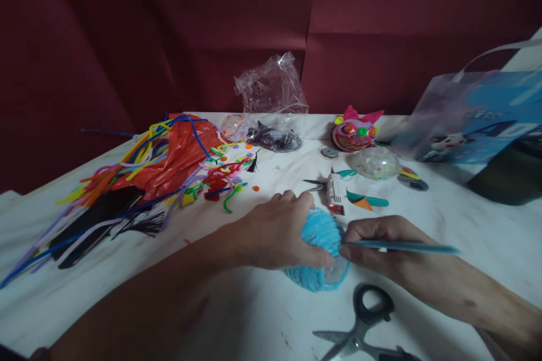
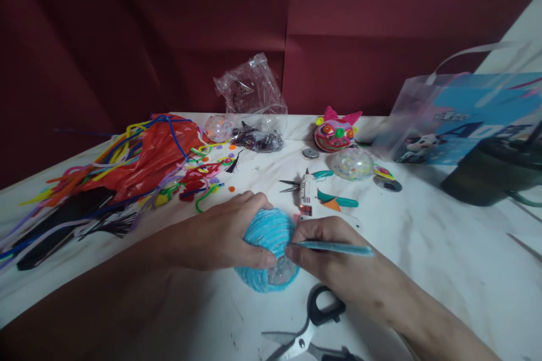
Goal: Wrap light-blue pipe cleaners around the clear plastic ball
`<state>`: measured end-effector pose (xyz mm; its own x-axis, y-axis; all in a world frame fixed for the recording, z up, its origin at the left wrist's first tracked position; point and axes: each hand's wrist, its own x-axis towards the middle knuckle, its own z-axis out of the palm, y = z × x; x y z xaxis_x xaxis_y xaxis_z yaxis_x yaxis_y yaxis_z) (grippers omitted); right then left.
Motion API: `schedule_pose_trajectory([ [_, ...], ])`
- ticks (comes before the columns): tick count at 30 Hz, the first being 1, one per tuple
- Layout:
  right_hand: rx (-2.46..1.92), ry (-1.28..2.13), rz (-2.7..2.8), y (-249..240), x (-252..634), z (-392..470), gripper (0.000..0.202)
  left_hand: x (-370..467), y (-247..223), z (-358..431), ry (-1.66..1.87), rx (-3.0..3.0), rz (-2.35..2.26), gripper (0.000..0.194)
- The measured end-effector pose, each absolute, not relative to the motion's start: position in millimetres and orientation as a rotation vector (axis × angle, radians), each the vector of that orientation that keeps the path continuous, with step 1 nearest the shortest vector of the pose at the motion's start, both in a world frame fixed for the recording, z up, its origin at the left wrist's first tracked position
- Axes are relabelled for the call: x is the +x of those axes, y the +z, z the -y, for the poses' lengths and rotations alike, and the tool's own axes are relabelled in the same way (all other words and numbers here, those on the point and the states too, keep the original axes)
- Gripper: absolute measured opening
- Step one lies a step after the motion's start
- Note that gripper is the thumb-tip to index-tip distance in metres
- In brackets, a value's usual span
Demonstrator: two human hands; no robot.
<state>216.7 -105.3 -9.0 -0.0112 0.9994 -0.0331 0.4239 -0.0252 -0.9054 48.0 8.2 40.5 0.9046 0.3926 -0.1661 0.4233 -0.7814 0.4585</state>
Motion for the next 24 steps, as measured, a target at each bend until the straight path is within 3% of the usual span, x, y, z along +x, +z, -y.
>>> schedule_pose_trajectory([
  [8, -1.615, 0.896, 1.572, -6.3, 209.9, 104.4, 0.032, 48.3, 41.1, -6.3, -0.06, 2.567, -0.618, 0.037],
  [24, -1.571, 0.947, 1.542, -1.2, 212.0, 95.0, 0.035, 48.5, 46.5, -19.0, -0.227, 2.43, -0.526, 0.058],
])
